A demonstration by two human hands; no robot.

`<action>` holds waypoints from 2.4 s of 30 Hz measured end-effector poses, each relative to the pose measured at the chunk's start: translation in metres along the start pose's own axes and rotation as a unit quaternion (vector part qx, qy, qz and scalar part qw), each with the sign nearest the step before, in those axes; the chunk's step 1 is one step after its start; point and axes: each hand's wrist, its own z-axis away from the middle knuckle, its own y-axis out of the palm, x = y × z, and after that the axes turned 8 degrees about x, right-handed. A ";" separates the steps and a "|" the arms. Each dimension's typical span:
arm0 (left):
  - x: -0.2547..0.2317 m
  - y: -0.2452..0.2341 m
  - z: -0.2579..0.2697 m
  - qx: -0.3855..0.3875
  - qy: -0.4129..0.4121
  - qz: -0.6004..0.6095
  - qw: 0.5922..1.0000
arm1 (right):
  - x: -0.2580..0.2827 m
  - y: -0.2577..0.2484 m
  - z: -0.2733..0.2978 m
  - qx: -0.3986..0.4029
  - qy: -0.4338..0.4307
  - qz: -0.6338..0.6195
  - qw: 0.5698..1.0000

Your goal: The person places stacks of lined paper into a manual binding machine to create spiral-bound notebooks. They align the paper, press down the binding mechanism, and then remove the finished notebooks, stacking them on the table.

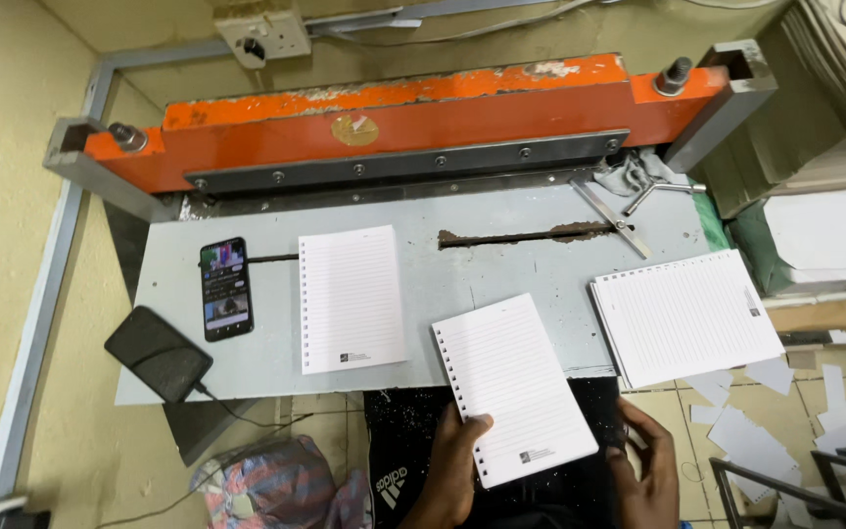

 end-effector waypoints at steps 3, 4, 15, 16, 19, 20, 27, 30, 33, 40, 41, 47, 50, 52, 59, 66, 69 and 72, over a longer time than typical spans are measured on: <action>0.006 -0.019 -0.003 0.038 0.037 -0.078 0.996 | 0.075 0.008 -0.012 0.079 0.381 -0.238 0.890; 0.008 -0.023 -0.004 0.063 0.050 -0.115 0.990 | 0.097 0.010 -0.018 0.164 0.450 -0.248 0.842; -0.204 -0.054 0.038 -0.011 0.105 -0.205 0.973 | 0.166 0.121 -0.067 0.318 0.170 -0.136 0.923; -0.222 -0.068 0.028 -0.015 0.121 -0.209 0.970 | 0.168 0.140 -0.076 0.357 0.124 -0.113 0.919; -0.227 -0.138 -0.044 -0.052 0.119 -0.258 0.957 | 0.136 0.173 -0.089 0.401 0.120 -0.235 0.877; -0.232 -0.120 -0.032 -0.037 0.113 -0.266 0.956 | 0.124 0.163 -0.089 0.385 0.122 -0.238 0.883; -0.245 -0.096 -0.016 -0.098 0.026 -0.242 0.965 | 0.034 0.017 -0.072 0.091 -0.187 0.407 0.890; -0.258 -0.073 0.006 -0.134 -0.020 -0.340 0.931 | -0.014 -0.041 -0.079 0.057 -0.170 0.578 0.796; -0.259 -0.094 0.011 -0.234 0.011 -0.606 0.760 | -0.024 -0.068 -0.088 0.044 -0.239 0.579 0.778; -0.172 -0.055 0.034 -0.088 0.234 -0.500 0.829 | -0.034 -0.107 -0.108 0.117 -0.324 0.560 0.753; -0.149 -0.033 0.032 -0.088 0.237 -0.500 0.828 | -0.039 -0.110 -0.111 0.115 -0.325 0.560 0.753; -0.058 0.050 -0.027 0.345 -0.051 -0.201 0.915 | 0.013 -0.061 -0.077 0.135 -0.380 0.549 0.732; -0.060 0.058 -0.051 0.197 -0.067 -0.029 0.978 | 0.026 -0.017 -0.046 0.177 -0.413 0.557 0.699; -0.063 0.040 -0.058 0.096 0.035 -0.288 0.952 | 0.055 -0.004 -0.043 0.277 -0.321 0.402 0.811; -0.114 0.025 -0.024 0.179 0.237 -0.382 0.875 | 0.091 -0.038 -0.127 0.177 0.126 0.002 0.976; -0.106 0.028 -0.045 0.215 0.367 -0.352 0.834 | 0.039 -0.017 -0.142 0.211 -0.065 -0.135 0.966; -0.103 0.031 -0.056 0.207 0.439 -0.365 0.794 | 0.029 -0.015 -0.144 0.243 -0.134 -0.218 0.936; -0.102 0.036 -0.054 0.192 0.449 -0.361 0.794 | 0.037 -0.014 -0.133 0.243 -0.139 -0.193 0.940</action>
